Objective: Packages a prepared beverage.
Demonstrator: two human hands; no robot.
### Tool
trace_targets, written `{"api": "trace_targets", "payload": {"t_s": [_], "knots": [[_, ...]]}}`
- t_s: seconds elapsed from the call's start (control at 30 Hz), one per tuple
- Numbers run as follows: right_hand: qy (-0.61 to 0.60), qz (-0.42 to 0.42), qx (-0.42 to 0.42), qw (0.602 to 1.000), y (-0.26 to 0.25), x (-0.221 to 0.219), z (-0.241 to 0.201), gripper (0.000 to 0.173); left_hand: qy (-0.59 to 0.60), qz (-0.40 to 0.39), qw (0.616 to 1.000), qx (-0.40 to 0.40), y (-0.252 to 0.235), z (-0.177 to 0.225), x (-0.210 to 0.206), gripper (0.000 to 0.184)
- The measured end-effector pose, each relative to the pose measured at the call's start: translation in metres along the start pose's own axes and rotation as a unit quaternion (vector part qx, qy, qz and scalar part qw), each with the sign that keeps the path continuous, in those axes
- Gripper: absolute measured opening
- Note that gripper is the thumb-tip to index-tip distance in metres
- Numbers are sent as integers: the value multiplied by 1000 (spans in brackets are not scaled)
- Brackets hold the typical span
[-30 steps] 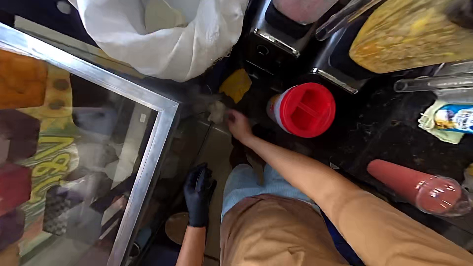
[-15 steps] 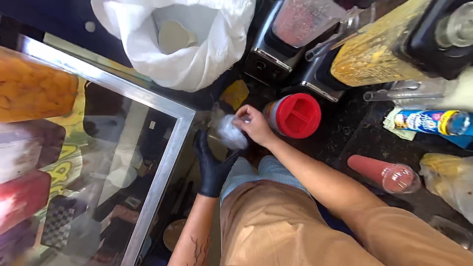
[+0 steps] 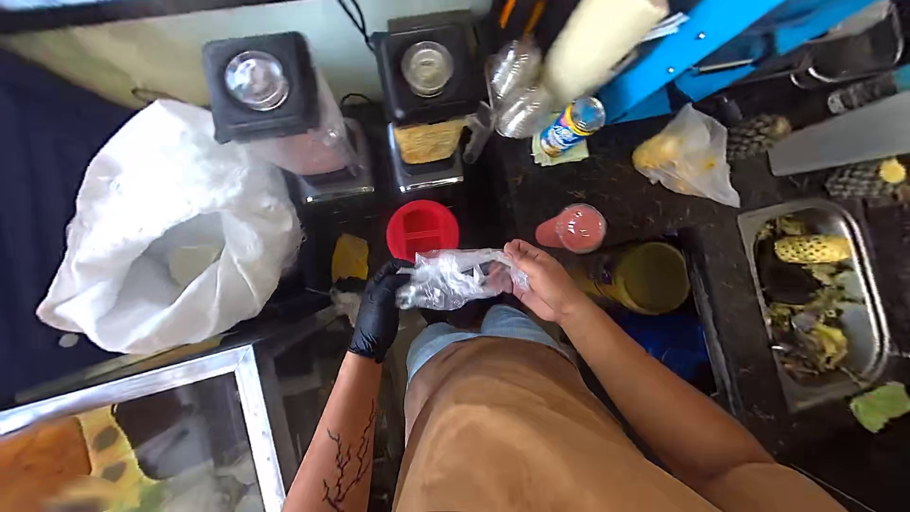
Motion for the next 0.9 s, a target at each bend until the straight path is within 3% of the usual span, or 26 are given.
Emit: {"api": "trace_targets", "payload": {"t_s": [0.03,0.13,0.2,0.23,0.27,0.3,0.33,0.37,0.43,0.47,0.53,0.57,0.6,0.67,0.7,0.77,0.8,0.83,0.9], "knots": [[-17,17,7,1000,5,9,2,23,-32,33,999,-10,1,-1,-4,28],[112,69,140,981,19,36,2,20,-107,137,984,-38,22,10,-31,51],[106,25,150,983,31,47,6,22,-209,88,974,-5,40,10,-77,85],[89,-8,120,989,38,51,10,35,-261,37,964,40,48,-3,-103,94],[86,-29,94,991,47,56,14,50,-299,-5,950,85,55,-22,-124,85],[105,-34,85,990,55,64,16,54,-332,-26,936,114,59,-43,-138,65],[135,-28,92,986,61,76,16,47,-371,-24,921,118,59,-61,-145,46],[162,-18,101,981,66,91,17,38,-412,11,905,100,57,-74,-145,33],[243,-23,96,965,75,121,24,30,-420,115,897,74,54,-89,-139,30],[314,-29,74,946,77,135,33,31,-352,151,919,91,57,-98,-140,28],[432,-26,20,901,74,162,55,31,-66,156,972,165,73,-114,-164,23],[433,-15,1,901,67,176,66,30,46,125,973,187,78,-117,-181,23],[382,3,-25,924,59,190,75,29,81,86,975,188,81,-116,-196,22],[130,84,-111,982,50,215,91,29,-38,17,983,179,85,-115,-213,25],[-28,100,-162,981,51,220,94,30,-149,5,975,167,85,-117,-214,25],[-190,39,-205,959,61,215,85,33,-405,48,903,135,81,-118,-206,43],[-172,-20,-189,967,68,211,77,36,-480,93,866,105,78,-117,-200,47],[-106,-84,-157,978,73,210,71,39,-487,138,859,79,75,-116,-191,43],[107,-168,-90,976,71,215,70,44,-339,189,917,86,70,-121,-176,30]]}}
Point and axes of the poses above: each hand's wrist, its own y-axis away from the middle knuckle, its own x-axis out of the back of the hand, z = x × y, the point moved 7 cm from there along -y, towards the middle knuckle, and after that the axes turned 1 degree about z, right-handed, at the moved point
